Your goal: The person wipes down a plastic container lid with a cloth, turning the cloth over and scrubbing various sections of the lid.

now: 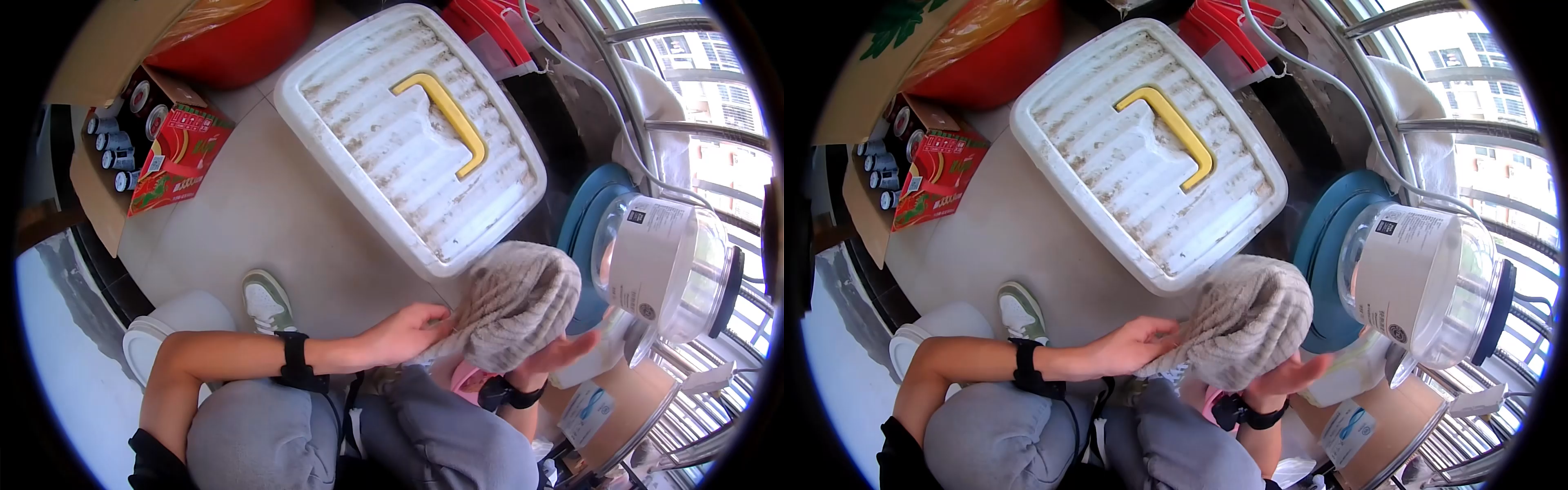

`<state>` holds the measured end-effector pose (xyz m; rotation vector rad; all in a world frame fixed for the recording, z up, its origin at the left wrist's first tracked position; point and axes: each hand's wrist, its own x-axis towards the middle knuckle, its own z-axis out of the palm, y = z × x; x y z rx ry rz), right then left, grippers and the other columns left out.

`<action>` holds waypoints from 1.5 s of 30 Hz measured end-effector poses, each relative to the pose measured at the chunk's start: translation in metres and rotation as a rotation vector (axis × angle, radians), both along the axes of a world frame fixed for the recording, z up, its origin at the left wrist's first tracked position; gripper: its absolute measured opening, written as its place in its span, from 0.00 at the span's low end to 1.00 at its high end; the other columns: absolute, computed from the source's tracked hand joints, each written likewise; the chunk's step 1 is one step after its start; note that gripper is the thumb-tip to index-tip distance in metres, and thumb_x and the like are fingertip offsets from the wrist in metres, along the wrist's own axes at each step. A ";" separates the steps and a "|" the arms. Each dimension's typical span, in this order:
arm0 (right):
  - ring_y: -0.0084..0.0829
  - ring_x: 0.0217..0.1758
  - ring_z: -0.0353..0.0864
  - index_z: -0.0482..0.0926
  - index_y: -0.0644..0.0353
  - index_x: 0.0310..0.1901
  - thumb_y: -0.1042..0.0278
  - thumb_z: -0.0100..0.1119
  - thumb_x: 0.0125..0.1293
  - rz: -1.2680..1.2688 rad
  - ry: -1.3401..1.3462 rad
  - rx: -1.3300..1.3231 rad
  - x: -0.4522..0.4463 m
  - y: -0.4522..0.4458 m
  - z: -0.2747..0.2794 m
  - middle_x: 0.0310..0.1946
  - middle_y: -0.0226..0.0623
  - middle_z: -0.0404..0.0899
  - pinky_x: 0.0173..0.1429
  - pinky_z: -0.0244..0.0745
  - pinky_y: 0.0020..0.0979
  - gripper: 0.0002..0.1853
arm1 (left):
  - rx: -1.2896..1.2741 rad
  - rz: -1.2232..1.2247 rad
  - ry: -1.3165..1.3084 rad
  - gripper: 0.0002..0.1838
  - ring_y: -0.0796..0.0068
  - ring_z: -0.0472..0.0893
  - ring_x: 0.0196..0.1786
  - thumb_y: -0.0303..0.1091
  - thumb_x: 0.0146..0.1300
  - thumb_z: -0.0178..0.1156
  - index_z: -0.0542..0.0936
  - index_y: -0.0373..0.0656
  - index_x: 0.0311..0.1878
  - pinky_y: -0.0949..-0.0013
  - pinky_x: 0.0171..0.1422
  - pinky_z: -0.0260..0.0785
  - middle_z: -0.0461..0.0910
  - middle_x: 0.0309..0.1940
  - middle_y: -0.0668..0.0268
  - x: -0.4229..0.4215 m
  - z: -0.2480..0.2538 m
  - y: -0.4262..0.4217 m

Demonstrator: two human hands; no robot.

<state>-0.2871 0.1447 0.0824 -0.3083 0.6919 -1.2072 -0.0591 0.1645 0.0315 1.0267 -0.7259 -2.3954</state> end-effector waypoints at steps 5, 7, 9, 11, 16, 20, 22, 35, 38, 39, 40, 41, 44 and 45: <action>0.38 0.67 0.73 0.62 0.67 0.73 0.62 0.80 0.52 0.147 0.784 -0.012 0.039 0.015 0.015 0.65 0.43 0.72 0.72 0.68 0.39 0.50 | -0.122 0.079 0.117 0.15 0.76 0.82 0.46 0.34 0.77 0.55 0.81 0.35 0.58 0.67 0.51 0.74 0.86 0.44 0.63 -0.012 0.004 0.005; 0.32 0.62 0.75 0.66 0.68 0.70 0.73 0.79 0.55 0.230 1.033 -0.190 0.058 0.014 0.014 0.61 0.39 0.74 0.67 0.71 0.34 0.42 | -0.168 0.086 0.110 0.16 0.73 0.82 0.51 0.30 0.74 0.55 0.80 0.35 0.60 0.65 0.56 0.74 0.86 0.49 0.59 -0.012 0.005 -0.001; 0.28 0.58 0.76 0.71 0.68 0.65 0.79 0.74 0.60 0.213 1.117 -0.224 0.071 0.007 0.017 0.55 0.36 0.77 0.63 0.72 0.31 0.32 | -0.149 -0.011 0.045 0.18 0.70 0.80 0.57 0.24 0.70 0.56 0.78 0.34 0.62 0.63 0.60 0.73 0.84 0.55 0.55 -0.010 0.002 -0.011; 0.26 0.56 0.77 0.72 0.68 0.64 0.79 0.72 0.62 0.157 1.219 -0.221 0.073 0.005 0.010 0.54 0.35 0.78 0.62 0.73 0.31 0.29 | -0.261 0.019 0.012 0.18 0.67 0.81 0.57 0.25 0.70 0.57 0.78 0.34 0.62 0.62 0.61 0.73 0.84 0.54 0.52 -0.004 0.006 -0.020; 0.26 0.57 0.78 0.72 0.69 0.67 0.81 0.64 0.67 -0.031 1.194 -0.166 0.082 -0.017 0.003 0.58 0.35 0.79 0.63 0.72 0.29 0.26 | -0.449 0.042 -0.175 0.15 0.65 0.84 0.43 0.34 0.73 0.58 0.78 0.34 0.56 0.62 0.49 0.76 0.84 0.42 0.53 -0.005 -0.004 -0.006; 0.31 0.63 0.77 0.74 0.71 0.65 0.83 0.56 0.66 0.121 1.435 -0.278 0.071 -0.063 0.020 0.62 0.40 0.78 0.66 0.71 0.30 0.24 | -0.107 -0.130 -0.219 0.21 0.66 0.82 0.38 0.45 0.74 0.60 0.76 0.33 0.52 0.62 0.44 0.75 0.82 0.34 0.57 0.014 -0.008 -0.004; 0.36 0.62 0.79 0.75 0.70 0.64 0.83 0.55 0.66 0.199 1.635 -0.450 0.066 -0.086 0.023 0.61 0.43 0.79 0.66 0.71 0.32 0.23 | 0.035 -0.009 -0.168 0.24 0.72 0.82 0.39 0.49 0.74 0.62 0.74 0.36 0.56 0.61 0.42 0.76 0.82 0.38 0.61 0.029 -0.016 -0.006; 0.57 0.46 0.81 0.82 0.58 0.58 0.79 0.60 0.52 0.608 2.184 -0.627 0.093 -0.124 0.013 0.50 0.52 0.76 0.48 0.81 0.48 0.27 | 0.068 0.721 0.075 0.24 0.75 0.77 0.59 0.32 0.71 0.66 0.72 0.39 0.67 0.66 0.68 0.70 0.79 0.58 0.63 0.053 -0.030 -0.035; 0.55 0.45 0.82 0.83 0.54 0.58 0.79 0.62 0.46 0.782 1.979 -0.728 0.099 -0.104 0.028 0.49 0.50 0.76 0.47 0.82 0.47 0.31 | 0.096 0.721 0.079 0.22 0.75 0.79 0.59 0.31 0.72 0.65 0.73 0.38 0.66 0.66 0.67 0.72 0.80 0.56 0.63 0.051 -0.030 -0.037; 0.54 0.46 0.82 0.84 0.52 0.57 0.79 0.63 0.44 0.828 1.874 -0.746 0.101 -0.095 0.030 0.49 0.49 0.76 0.48 0.82 0.47 0.32 | 0.098 0.739 0.082 0.21 0.75 0.80 0.58 0.30 0.72 0.65 0.74 0.38 0.65 0.66 0.65 0.74 0.81 0.55 0.63 0.050 -0.029 -0.037; 0.53 0.47 0.82 0.84 0.50 0.57 0.79 0.65 0.44 0.890 1.872 -0.795 0.102 -0.088 0.031 0.49 0.48 0.76 0.48 0.83 0.46 0.32 | 0.104 0.757 0.084 0.20 0.75 0.80 0.57 0.29 0.72 0.64 0.74 0.38 0.65 0.66 0.64 0.75 0.82 0.54 0.63 0.048 -0.029 -0.036; 0.52 0.47 0.82 0.84 0.50 0.57 0.78 0.65 0.44 0.888 1.923 -0.812 0.102 -0.089 0.032 0.49 0.48 0.76 0.48 0.83 0.45 0.32 | 0.098 0.754 0.093 0.20 0.75 0.81 0.57 0.30 0.73 0.64 0.74 0.37 0.64 0.66 0.63 0.76 0.82 0.54 0.63 0.048 -0.030 -0.036; 0.51 0.47 0.82 0.85 0.50 0.56 0.77 0.67 0.47 0.742 2.155 -0.814 0.093 -0.104 0.025 0.47 0.48 0.76 0.46 0.83 0.45 0.29 | 0.078 0.733 0.117 0.20 0.73 0.81 0.57 0.31 0.73 0.64 0.74 0.37 0.64 0.65 0.61 0.79 0.82 0.54 0.62 0.050 -0.037 -0.033; 0.53 0.45 0.82 0.86 0.54 0.54 0.77 0.65 0.51 0.694 2.261 -0.679 0.095 -0.120 0.026 0.46 0.49 0.76 0.45 0.82 0.46 0.25 | 0.065 0.725 0.127 0.20 0.73 0.81 0.57 0.31 0.73 0.64 0.74 0.37 0.64 0.65 0.61 0.79 0.82 0.54 0.62 0.049 -0.042 -0.033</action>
